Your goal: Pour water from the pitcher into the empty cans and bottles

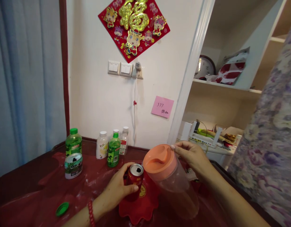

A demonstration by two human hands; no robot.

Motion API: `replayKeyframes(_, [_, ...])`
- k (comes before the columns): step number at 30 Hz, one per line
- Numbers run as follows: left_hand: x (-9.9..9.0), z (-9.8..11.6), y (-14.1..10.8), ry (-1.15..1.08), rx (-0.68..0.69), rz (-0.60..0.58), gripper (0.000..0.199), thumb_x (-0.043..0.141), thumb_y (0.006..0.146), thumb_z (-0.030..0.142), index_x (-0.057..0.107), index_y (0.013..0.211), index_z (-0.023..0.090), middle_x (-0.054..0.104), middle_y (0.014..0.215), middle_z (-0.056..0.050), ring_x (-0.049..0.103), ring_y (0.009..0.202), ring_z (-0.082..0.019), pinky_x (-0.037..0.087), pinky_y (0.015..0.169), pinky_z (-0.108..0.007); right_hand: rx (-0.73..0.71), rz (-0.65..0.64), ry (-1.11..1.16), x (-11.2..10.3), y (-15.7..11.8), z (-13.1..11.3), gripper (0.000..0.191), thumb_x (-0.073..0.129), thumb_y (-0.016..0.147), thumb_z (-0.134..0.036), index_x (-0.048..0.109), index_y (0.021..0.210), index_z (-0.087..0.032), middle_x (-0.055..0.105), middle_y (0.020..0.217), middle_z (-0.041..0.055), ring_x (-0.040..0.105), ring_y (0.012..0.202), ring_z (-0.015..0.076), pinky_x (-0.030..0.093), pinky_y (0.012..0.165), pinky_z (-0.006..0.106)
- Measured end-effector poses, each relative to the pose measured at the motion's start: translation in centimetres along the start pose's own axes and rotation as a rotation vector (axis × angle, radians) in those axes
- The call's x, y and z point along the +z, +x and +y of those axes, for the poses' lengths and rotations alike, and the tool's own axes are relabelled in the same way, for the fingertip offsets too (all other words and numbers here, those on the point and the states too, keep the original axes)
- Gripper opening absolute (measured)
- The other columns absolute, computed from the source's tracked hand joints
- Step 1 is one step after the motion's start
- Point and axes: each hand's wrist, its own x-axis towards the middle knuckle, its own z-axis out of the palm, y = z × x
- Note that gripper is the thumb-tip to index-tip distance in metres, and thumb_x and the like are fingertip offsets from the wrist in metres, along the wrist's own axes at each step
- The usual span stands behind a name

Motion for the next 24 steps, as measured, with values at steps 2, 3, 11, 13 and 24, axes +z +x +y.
replayKeyframes(2, [0.0, 0.1, 0.0, 0.001, 0.004, 0.001, 0.066, 0.074, 0.057, 0.015, 0.057, 0.12, 0.022, 0.066, 0.124, -0.01, 0.058, 0.117, -0.032, 0.041, 0.104, -0.043, 0.005, -0.001, -0.001, 0.2, 0.0, -0.2, 0.04, 0.082, 0.066, -0.056, 0.069, 0.072, -0.018, 0.055, 0.047, -0.0038, 0.035, 0.033, 0.0055, 0.024, 0.035, 0.019])
replayKeyframes(3, [0.0, 0.1, 0.0, -0.003, 0.004, -0.001, 0.066, 0.073, 0.057, 0.016, 0.057, 0.12, 0.022, 0.066, 0.125, -0.01, 0.057, 0.118, -0.032, 0.04, 0.105, -0.043, 0.007, -0.003, -0.002, 0.3, 0.0, -0.3, 0.04, 0.082, 0.065, -0.056, 0.069, 0.072, -0.018, 0.056, 0.047, -0.0036, 0.035, 0.033, 0.0054, 0.024, 0.034, 0.019])
replayKeyframes(11, [0.1, -0.4, 0.1, -0.007, 0.001, -0.016, 0.067, 0.072, 0.057, 0.012, 0.055, 0.121, 0.021, 0.065, 0.126, -0.009, 0.057, 0.117, -0.03, 0.04, 0.104, -0.039, 0.005, -0.023, -0.059, 0.2, 0.4, -0.5, 0.043, 0.08, 0.064, -0.059, 0.07, 0.071, -0.018, 0.055, 0.045, -0.0033, 0.035, 0.031, 0.0057, 0.024, 0.032, 0.019])
replayKeyframes(13, [0.1, -0.6, 0.1, -0.004, 0.0, -0.013, 0.067, 0.073, 0.057, 0.011, 0.055, 0.121, 0.022, 0.065, 0.126, -0.008, 0.057, 0.117, -0.03, 0.04, 0.104, -0.039, 0.006, -0.015, -0.082, 0.3, 0.3, -0.7, 0.043, 0.08, 0.063, -0.059, 0.07, 0.07, -0.018, 0.053, 0.044, -0.004, 0.035, 0.031, 0.0062, 0.025, 0.032, 0.019])
replayKeyframes(24, [0.3, -1.1, 0.1, 0.01, -0.011, -0.018, 0.068, 0.074, 0.057, 0.011, 0.055, 0.122, 0.022, 0.066, 0.125, -0.009, 0.058, 0.116, -0.03, 0.041, 0.103, -0.041, -0.003, -0.045, -0.121, 0.8, 0.4, -0.9, 0.042, 0.08, 0.063, -0.058, 0.07, 0.068, -0.018, 0.052, 0.041, -0.0036, 0.035, 0.029, 0.0061, 0.022, 0.032, 0.019])
